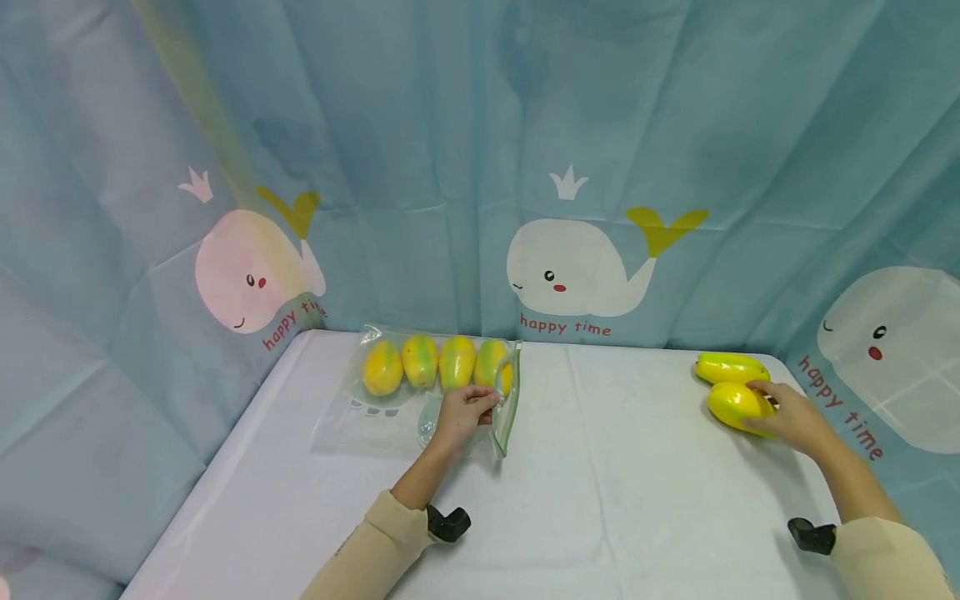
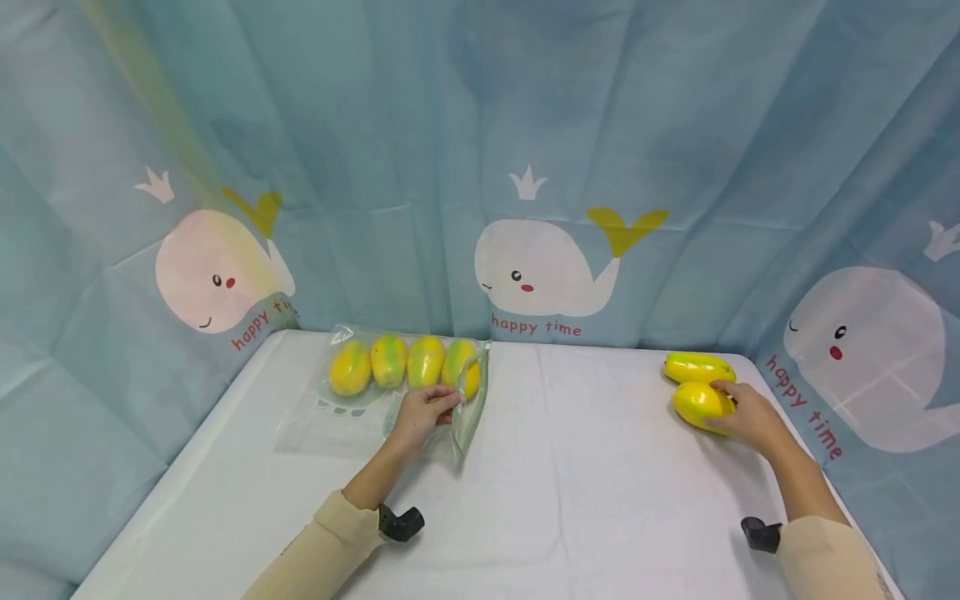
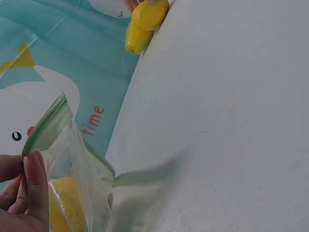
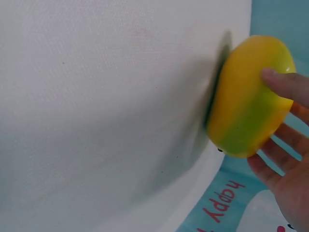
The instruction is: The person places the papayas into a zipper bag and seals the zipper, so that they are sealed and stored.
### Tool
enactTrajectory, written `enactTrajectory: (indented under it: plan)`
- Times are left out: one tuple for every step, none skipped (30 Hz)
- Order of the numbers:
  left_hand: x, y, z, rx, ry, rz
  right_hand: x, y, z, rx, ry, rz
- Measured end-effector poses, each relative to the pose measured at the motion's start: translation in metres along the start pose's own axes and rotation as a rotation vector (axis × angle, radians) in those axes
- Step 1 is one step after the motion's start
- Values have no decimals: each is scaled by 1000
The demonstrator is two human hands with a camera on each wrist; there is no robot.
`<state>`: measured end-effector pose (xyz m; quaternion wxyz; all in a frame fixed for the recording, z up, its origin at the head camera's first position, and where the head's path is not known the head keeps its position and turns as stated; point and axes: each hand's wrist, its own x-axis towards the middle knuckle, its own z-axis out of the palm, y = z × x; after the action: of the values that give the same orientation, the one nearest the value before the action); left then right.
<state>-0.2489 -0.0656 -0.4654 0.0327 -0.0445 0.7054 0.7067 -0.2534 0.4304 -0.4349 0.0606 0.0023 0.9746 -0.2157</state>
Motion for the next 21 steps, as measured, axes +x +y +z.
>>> enactTrajectory:
  plan:
    - [-3, 4, 0, -3, -4, -3, 0, 1, 1, -5, 3, -9]
    - [-8, 10, 0, 0, -8, -3, -1, 1, 1, -7, 4, -10]
    - [-11, 15, 0, 2, -13, -4, -1, 2, 2, -11, 6, -16]
    - [-13, 18, 0, 7, -18, -4, -1, 2, 2, -10, 7, -19]
    - [-14, 19, 0, 11, -22, -8, -2, 2, 3, -13, 10, -21]
    - [-14, 20, 0, 14, -20, -12, -2, 3, 3, -15, 12, -23]
    - [-13, 18, 0, 11, -19, -13, -2, 3, 3, -17, 10, -19]
    - [-10, 14, 0, 9, -17, -15, -2, 3, 4, -15, 7, -13]
    - [-6, 8, -1, 7, -17, -13, -2, 3, 4, -16, 6, -8]
    - [-3, 4, -1, 6, -15, -14, -1, 3, 5, -17, 5, -1]
    - [0, 0, -1, 4, -12, -12, -1, 3, 5, -27, 7, 0]
    - [0, 0, 0, 4, -9, -8, 0, 3, 6, -35, 7, 2]
    - [1, -1, 0, 6, -3, -8, 2, 2, 6, -42, 6, 5]
    - [1, -1, 0, 10, 3, -7, 3, 2, 6, -47, 6, 5]
    - [1, -1, 0, 15, 8, -6, 4, 1, 6, -52, 4, 4]
    - [1, -1, 0, 15, 14, -10, 5, 1, 6, -57, 2, 5]
    - [1, 0, 1, 19, 14, -6, 6, 0, 6, -60, 0, 6]
    - [1, 0, 1, 20, 16, -9, 7, 0, 6, -57, -4, 12]
    - [1, 0, 1, 23, 16, -9, 7, 0, 6, -54, -7, 17]
    - [1, 0, 1, 24, 16, -12, 7, -1, 6, -49, -10, 24]
    - [0, 0, 0, 23, 14, -14, 6, -1, 6, -46, -12, 28]
